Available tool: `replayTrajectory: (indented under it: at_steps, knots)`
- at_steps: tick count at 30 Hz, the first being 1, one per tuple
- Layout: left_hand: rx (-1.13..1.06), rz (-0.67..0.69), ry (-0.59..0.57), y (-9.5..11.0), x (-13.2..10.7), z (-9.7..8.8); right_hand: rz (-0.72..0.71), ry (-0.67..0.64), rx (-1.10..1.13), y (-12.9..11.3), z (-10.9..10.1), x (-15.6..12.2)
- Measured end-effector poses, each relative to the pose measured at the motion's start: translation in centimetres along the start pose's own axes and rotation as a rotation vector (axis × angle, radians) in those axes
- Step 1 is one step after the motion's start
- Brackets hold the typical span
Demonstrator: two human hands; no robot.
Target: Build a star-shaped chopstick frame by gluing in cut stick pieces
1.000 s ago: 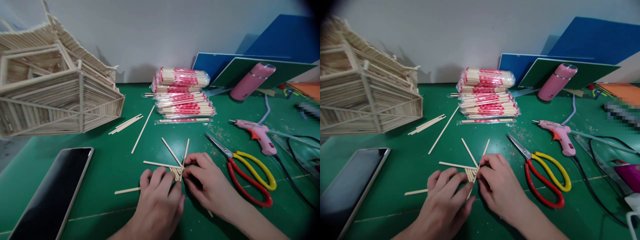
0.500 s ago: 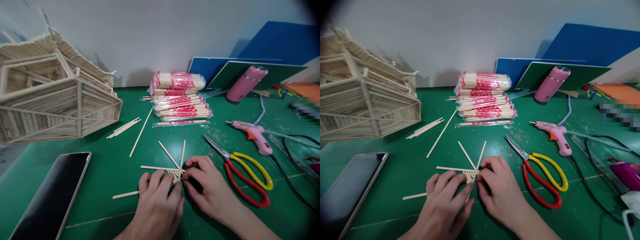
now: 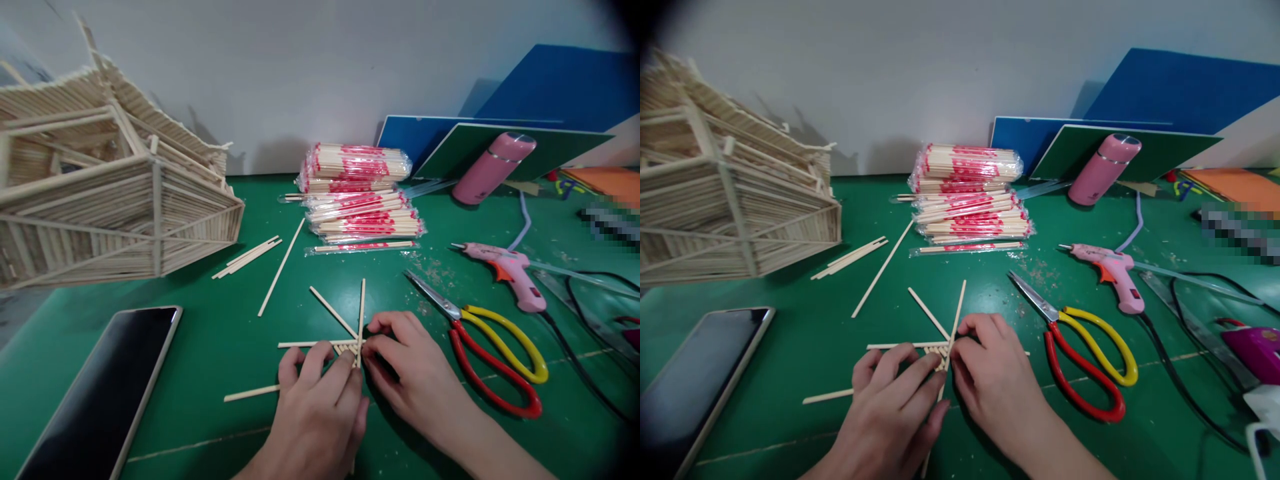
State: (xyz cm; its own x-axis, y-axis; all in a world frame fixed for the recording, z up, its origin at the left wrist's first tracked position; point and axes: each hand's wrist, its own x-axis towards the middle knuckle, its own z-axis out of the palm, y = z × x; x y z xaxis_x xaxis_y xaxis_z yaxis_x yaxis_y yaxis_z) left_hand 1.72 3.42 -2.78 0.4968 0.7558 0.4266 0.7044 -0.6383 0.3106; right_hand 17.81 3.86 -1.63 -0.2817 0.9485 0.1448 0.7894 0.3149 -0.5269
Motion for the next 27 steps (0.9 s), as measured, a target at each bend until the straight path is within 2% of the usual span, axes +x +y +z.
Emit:
replayTrajectory:
  at_steps: [8, 19, 27]
  knots:
    - [-0.027, -0.002, -0.013, 0.01, 0.14, 0.13, 0.066, 0.007, 0.098, 0.26, -0.31, -0.7]
    - [-0.032, 0.01, -0.077, 0.0, 0.26, 0.18, 0.161, 0.078, 0.016, -0.1, 0.48, -0.33]
    - [-0.037, 0.016, -0.045, -0.08, 0.31, 0.33, 0.176, 0.091, -0.005, -0.17, 0.51, -0.13]
